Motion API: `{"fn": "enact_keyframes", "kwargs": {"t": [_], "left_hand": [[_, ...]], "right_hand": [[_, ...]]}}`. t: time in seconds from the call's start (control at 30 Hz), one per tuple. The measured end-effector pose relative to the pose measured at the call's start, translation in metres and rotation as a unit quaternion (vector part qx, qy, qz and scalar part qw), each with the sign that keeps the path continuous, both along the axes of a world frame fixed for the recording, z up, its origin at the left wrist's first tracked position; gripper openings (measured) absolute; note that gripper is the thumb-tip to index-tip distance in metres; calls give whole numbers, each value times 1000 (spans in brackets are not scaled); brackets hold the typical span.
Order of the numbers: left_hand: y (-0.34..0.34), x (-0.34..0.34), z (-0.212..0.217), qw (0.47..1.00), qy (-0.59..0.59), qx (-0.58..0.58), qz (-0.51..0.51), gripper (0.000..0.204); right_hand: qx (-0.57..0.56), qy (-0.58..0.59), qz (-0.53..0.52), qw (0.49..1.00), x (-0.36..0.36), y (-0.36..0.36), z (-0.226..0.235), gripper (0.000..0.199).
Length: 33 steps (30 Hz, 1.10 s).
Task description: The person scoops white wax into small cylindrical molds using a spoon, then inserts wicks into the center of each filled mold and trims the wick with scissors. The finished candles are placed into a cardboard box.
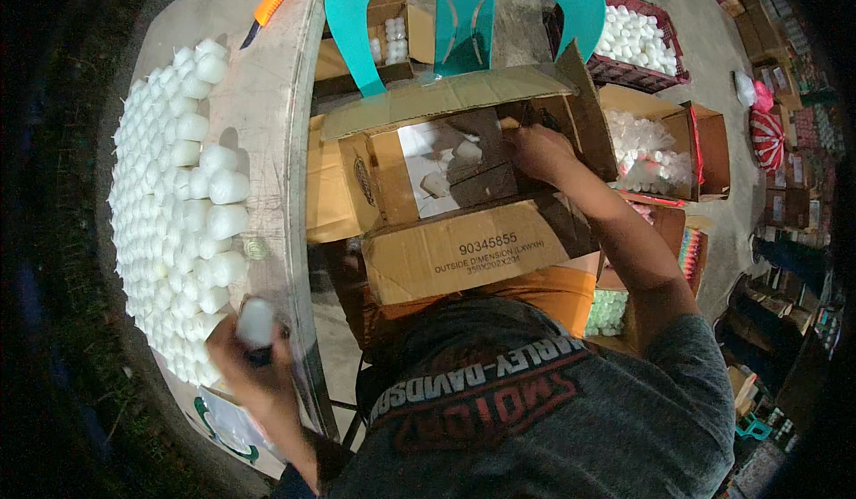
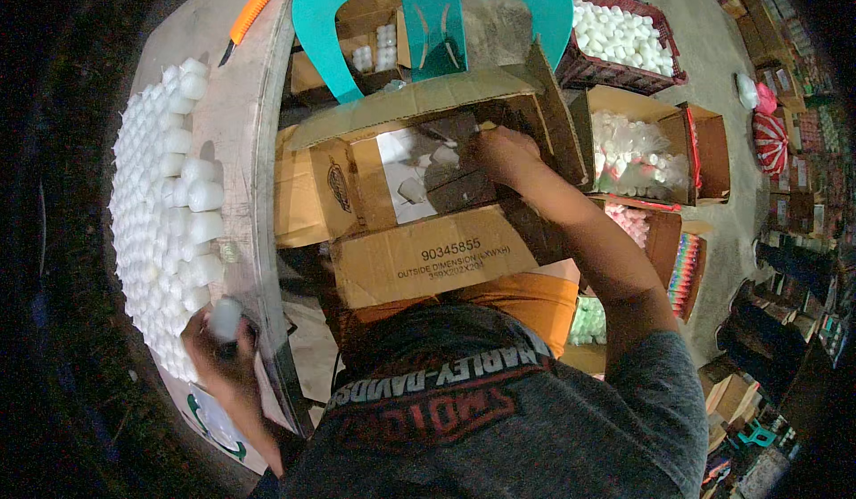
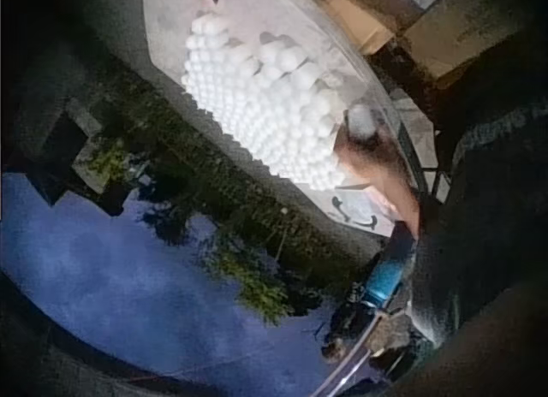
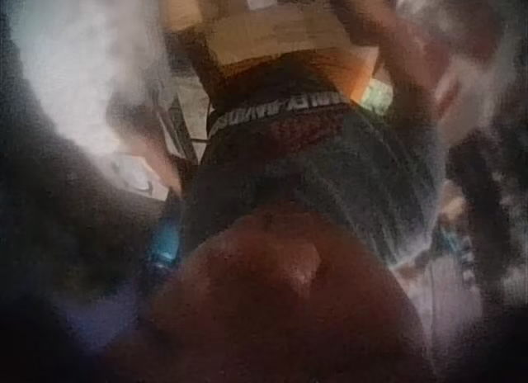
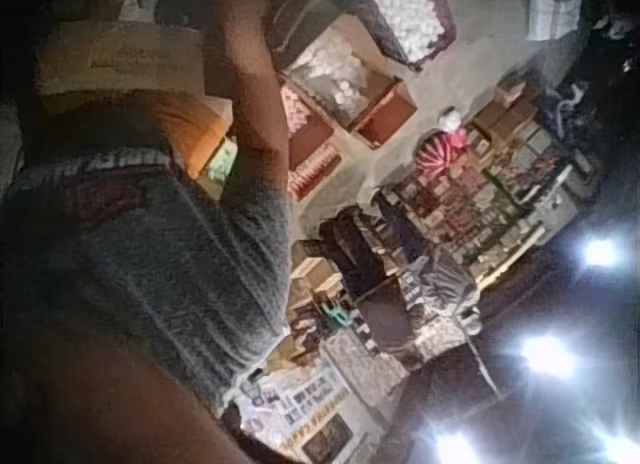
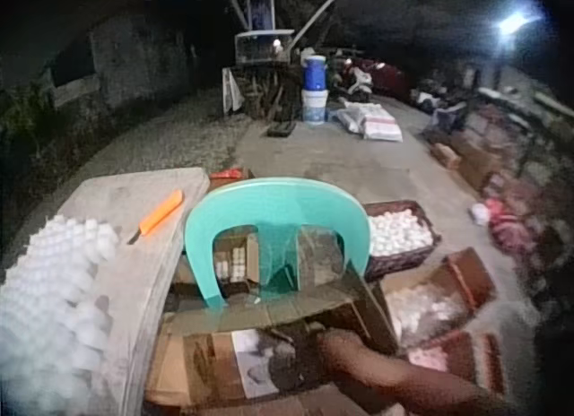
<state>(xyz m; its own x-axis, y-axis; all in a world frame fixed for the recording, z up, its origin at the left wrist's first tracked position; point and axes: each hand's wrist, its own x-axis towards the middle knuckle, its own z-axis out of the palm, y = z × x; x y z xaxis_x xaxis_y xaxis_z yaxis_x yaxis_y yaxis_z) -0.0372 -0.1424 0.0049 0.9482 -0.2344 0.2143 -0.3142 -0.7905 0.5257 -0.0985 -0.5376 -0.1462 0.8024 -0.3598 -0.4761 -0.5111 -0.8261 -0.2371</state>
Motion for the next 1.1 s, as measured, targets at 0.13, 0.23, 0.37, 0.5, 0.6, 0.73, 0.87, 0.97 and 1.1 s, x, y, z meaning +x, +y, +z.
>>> {"fn": "enact_keyframes", "kwargs": {"t": [0.13, 0.23, 0.37, 0.5, 0.6, 0.73, 0.87, 0.97, 1.1], "left_hand": [[35, -1, 27, 955, 35, 221, 193, 45], [74, 3, 21, 929, 61, 286, 225, 42], [102, 11, 2, 916, 66, 319, 236, 38], [91, 17, -1, 906, 35, 320, 275, 39], [105, 24, -11, 895, -11, 357, 266, 39], [104, 26, -18, 896, -31, 340, 284, 38], [88, 19, -7, 873, -195, 396, 210, 37], [46, 16, 2, 951, -219, 186, 116, 37], [-68, 6, -58, 980, -5, 21, -200, 33]], "right_hand": [[-8, 9, -124, 992, -6, -9, -56, 34], [-392, 121, 296, 862, -30, 11, -70, 40], [30, 1, 93, 995, -51, 39, -95, 39], [193, -38, 57, 979, -59, 46, -106, 38], [209, 120, 73, 968, -39, 37, -79, 39], [152, 150, 179, 960, -29, 24, -102, 37], [184, 96, 185, 961, -28, 20, -85, 34], [91, 188, 216, 954, -28, 17, -103, 29], [13, 294, 243, 924, 8, 32, -139, 22]]}}
